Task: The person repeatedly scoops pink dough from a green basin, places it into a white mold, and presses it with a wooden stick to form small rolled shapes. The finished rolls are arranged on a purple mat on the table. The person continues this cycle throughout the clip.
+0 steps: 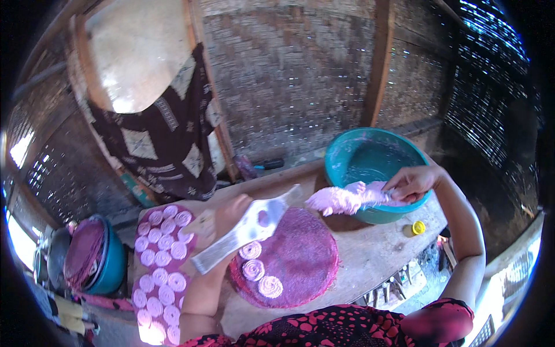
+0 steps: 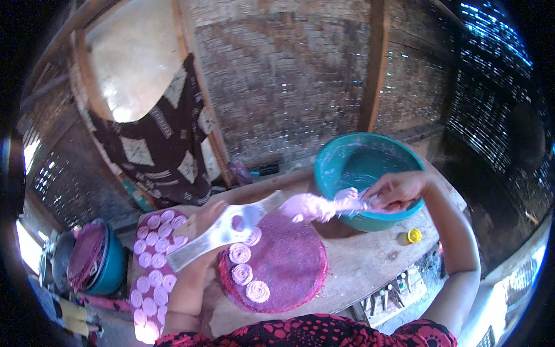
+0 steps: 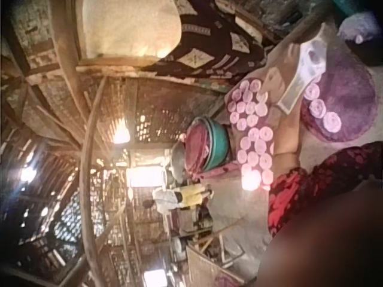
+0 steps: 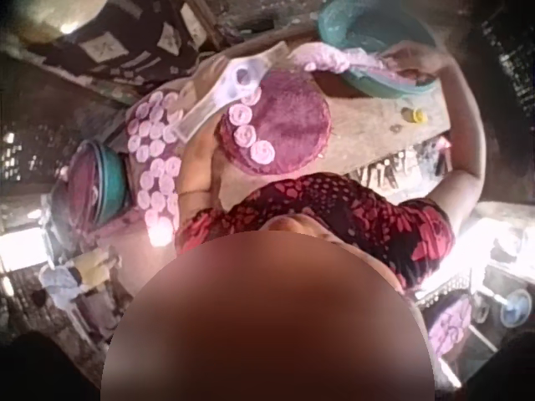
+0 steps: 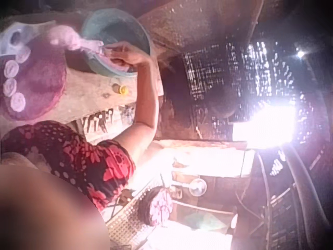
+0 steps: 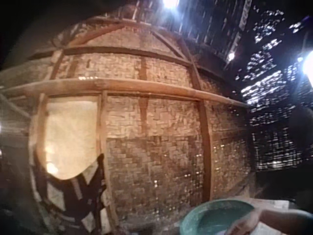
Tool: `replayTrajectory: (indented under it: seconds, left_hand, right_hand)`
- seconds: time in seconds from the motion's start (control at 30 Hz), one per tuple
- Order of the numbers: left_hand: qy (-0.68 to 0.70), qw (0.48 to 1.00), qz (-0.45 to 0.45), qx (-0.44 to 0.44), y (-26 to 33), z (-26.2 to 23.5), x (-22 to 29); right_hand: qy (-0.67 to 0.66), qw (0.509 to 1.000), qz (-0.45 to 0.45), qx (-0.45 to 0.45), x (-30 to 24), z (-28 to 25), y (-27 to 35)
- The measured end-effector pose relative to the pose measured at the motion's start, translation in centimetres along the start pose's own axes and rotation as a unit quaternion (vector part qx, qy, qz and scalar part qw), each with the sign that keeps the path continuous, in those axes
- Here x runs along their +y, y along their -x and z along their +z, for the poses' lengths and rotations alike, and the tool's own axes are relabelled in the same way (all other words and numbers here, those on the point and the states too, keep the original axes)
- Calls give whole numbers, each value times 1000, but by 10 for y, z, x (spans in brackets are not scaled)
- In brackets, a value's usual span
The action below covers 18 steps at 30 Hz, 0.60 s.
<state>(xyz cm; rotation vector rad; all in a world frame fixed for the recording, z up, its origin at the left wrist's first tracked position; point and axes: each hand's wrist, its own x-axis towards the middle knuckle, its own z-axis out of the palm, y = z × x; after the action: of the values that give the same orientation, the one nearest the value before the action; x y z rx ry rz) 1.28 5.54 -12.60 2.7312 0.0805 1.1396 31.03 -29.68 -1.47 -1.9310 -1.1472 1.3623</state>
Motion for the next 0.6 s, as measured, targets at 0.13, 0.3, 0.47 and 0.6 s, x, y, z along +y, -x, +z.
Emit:
replayTrajectory:
  seconds: [0.13,0.3,0.47,0.6]
  left_hand:
    - [-4,998,56,42,2,1,12]
    - [-88,996,23,25,18,-21,15]
    - [-134,990,-30,-24,21,-41,37]
    - [-57,995,-39,-71,34,-57,39]
  right_hand:
    - [-147,977,-20,-155,-4,58,-55]
    - [-34,991,-31,-126,-53,83,-78]
    - [627,693,-245,259,-117,138,-70]
    - [701,530,-374,296,-118,193,-89]
